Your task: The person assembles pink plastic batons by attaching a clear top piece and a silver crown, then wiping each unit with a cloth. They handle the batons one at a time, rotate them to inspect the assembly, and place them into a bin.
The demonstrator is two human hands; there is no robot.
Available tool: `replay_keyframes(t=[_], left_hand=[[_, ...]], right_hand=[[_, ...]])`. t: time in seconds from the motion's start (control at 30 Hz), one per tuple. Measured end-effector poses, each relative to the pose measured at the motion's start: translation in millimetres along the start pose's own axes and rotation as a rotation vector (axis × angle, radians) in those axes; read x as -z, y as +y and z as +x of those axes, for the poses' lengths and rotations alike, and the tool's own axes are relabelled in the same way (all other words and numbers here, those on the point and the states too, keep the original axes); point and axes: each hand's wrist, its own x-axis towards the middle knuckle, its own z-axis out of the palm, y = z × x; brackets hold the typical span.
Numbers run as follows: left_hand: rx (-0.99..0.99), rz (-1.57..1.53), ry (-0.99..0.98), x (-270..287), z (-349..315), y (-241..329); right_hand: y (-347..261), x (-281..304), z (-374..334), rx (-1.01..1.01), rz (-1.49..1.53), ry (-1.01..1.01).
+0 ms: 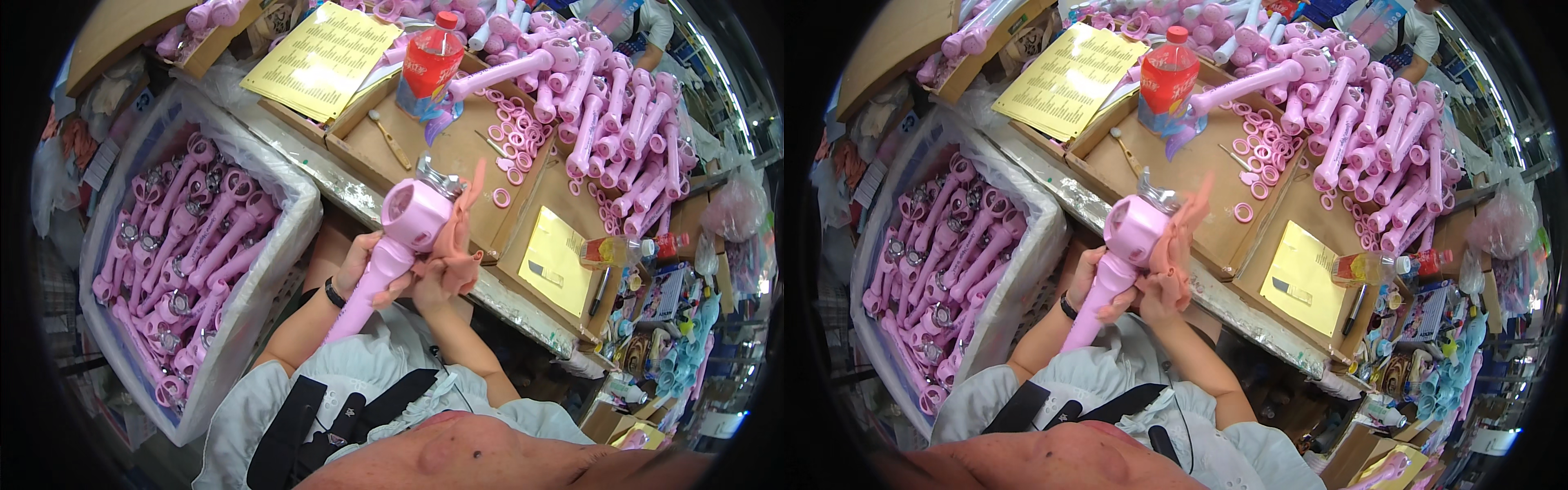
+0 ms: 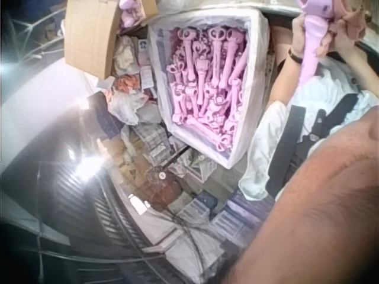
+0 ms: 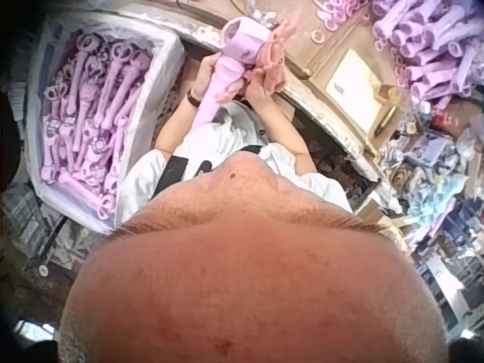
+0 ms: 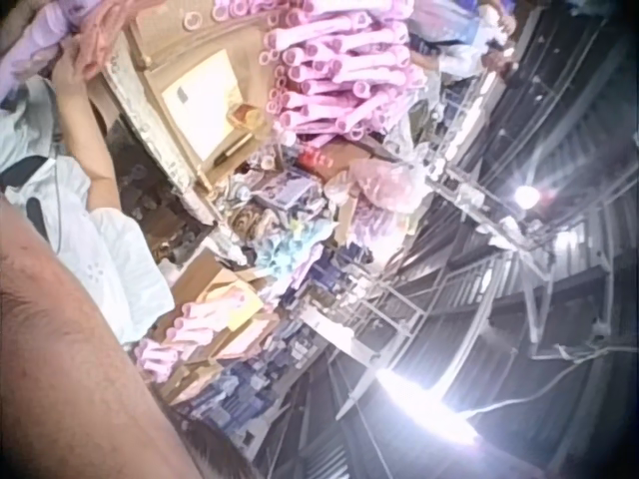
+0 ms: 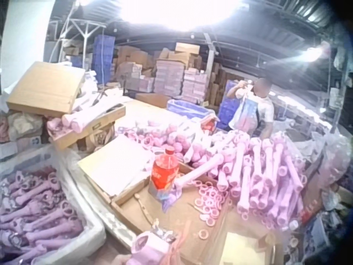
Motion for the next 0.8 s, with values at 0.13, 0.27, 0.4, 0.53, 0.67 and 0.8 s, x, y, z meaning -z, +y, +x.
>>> replay_keyframes(t=[0.13, 0.27, 0.4, 0.53, 0.67, 0.8], left_hand=[[0.022, -0.280, -0.127, 2, -2, 1], [-0.156, 0.202, 0.098, 2, 0, 3], [0.027, 0.235, 0.039, -5, -2, 8], [-0.050, 0.646, 0.209, -21, -4, 7], [-0.286, 1.307, 0.471, -41, -12, 2], [-0.558, 1.293, 0.397, -47, -9, -2]], right_hand=[[3, 10, -36, -0.051, -0.183, -0.345], [12, 19, -38, -0.533, 0.011, -0.588], [5, 10, -18, -0.318, 0.116, -0.039], [-5, 9, 6, 0.082, 0.011, 0.236], [-7, -1, 11, -0.034, -0.054, 0.385], [-8, -5, 5, -0.509, 0.713, 0.475]])
